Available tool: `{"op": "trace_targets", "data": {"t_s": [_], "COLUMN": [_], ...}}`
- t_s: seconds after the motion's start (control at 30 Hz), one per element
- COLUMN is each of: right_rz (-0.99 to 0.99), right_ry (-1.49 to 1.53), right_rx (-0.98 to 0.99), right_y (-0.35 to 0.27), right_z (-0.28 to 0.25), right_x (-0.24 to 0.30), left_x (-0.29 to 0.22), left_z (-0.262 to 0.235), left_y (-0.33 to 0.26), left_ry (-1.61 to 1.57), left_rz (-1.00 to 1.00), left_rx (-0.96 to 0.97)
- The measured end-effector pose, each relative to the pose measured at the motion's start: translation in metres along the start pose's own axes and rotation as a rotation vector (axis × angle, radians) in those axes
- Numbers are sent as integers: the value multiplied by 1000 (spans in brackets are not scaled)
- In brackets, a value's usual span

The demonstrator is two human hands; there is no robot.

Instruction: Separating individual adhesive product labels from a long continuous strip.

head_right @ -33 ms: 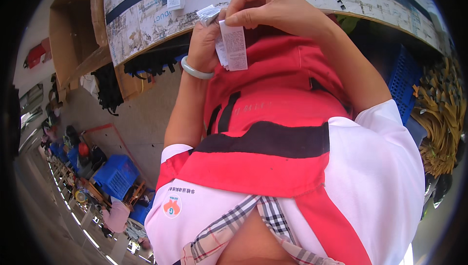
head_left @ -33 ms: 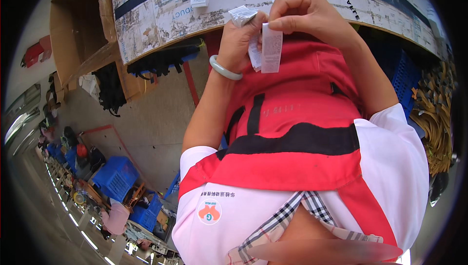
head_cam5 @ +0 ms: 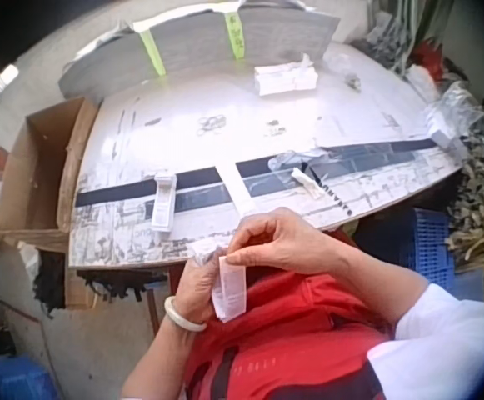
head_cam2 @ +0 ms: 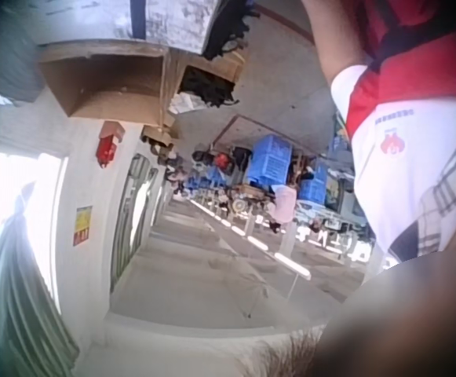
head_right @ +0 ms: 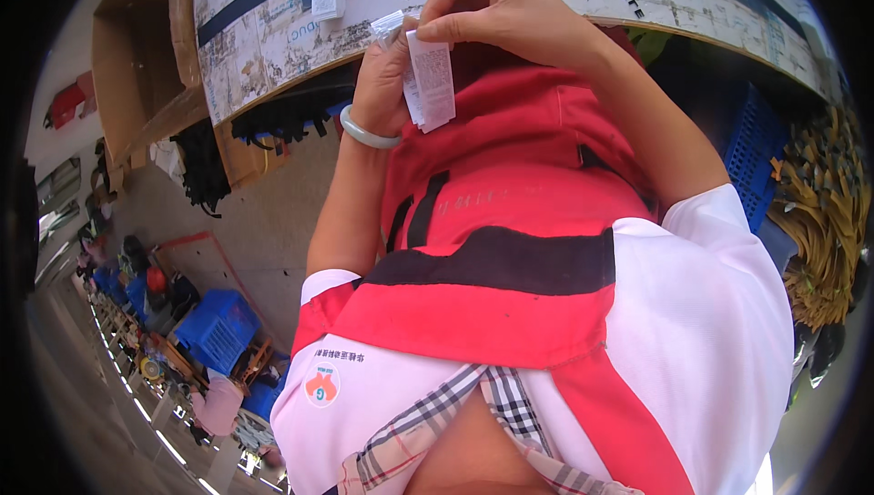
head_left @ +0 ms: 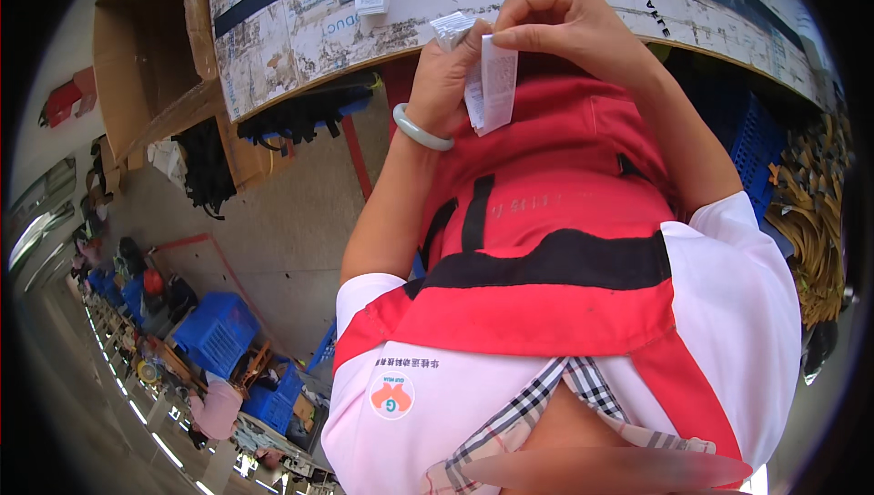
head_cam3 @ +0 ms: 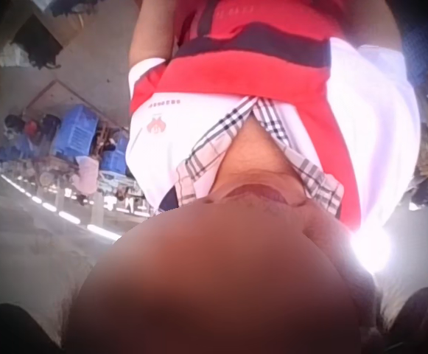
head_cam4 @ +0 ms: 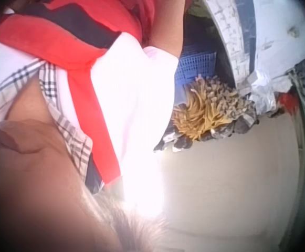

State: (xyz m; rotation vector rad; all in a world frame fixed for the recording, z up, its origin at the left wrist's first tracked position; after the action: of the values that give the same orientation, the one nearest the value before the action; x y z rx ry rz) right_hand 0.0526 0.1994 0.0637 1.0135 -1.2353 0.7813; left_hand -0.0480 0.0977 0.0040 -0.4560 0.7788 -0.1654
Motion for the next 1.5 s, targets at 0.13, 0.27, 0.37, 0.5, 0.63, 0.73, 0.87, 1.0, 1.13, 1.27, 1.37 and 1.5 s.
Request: {"op": "trace_targets", "data": {"t_s": [0.13, 0.27, 0.37, 0.5, 0.63, 0.73, 0.87, 1.0, 1.13, 1.27, 1.37, 1.5], "right_rz": [-63, -105, -165, -167, -325, -261, -110, -108, 24, 51, 58, 85], "right_ry": [-185, -213, -231, -766, -1012, -814, -499, -329, -380, -256, -281, -240], "right_rx": [-72, -84, -71, -182, -200, -225, -132, -70, -27, -81, -63, -62], "right_y": [0, -3, 5, 25, 22, 14, 4, 1, -2, -4, -4, -5], "right_z": [-2, -4, -13, -52, -57, -44, -23, -16, -23, -19, -16, -14], "right_x": [-11, -22, -25, -34, -33, -21, -6, -1, -5, -9, -8, -11], "left_x": [4, 7, 7, 3, 6, -1, -30, -31, -28, -28, -26, -25], "left_z": [2, -6, -5, -5, -8, -12, 1, 4, 0, 2, 1, 1], "left_y": [3, 4, 5, 6, 10, 7, -6, -11, -10, -12, -12, -13], "left_ry": [-13, 136, -20, 62, 227, 260, 616, 560, 460, 436, 457, 408], "left_rz": [-23, -107, -79, -67, -39, 127, 629, 493, 406, 410, 450, 451], "left_rx": [139, 101, 43, -29, -123, -207, -315, -292, -241, -201, -204, -195]}}
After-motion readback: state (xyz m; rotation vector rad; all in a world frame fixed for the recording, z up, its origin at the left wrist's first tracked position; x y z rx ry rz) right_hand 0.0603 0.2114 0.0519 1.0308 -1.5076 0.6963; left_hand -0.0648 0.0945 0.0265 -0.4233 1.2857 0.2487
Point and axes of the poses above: each hand's wrist, its own y-axis towards the middle knuckle, its own z-axis out of the palm, x = y × z, the point moved 5 cm from there along y, towards the middle knuckle, and after that the axes turned 14 degrees about -z, right-handed, at the moved point
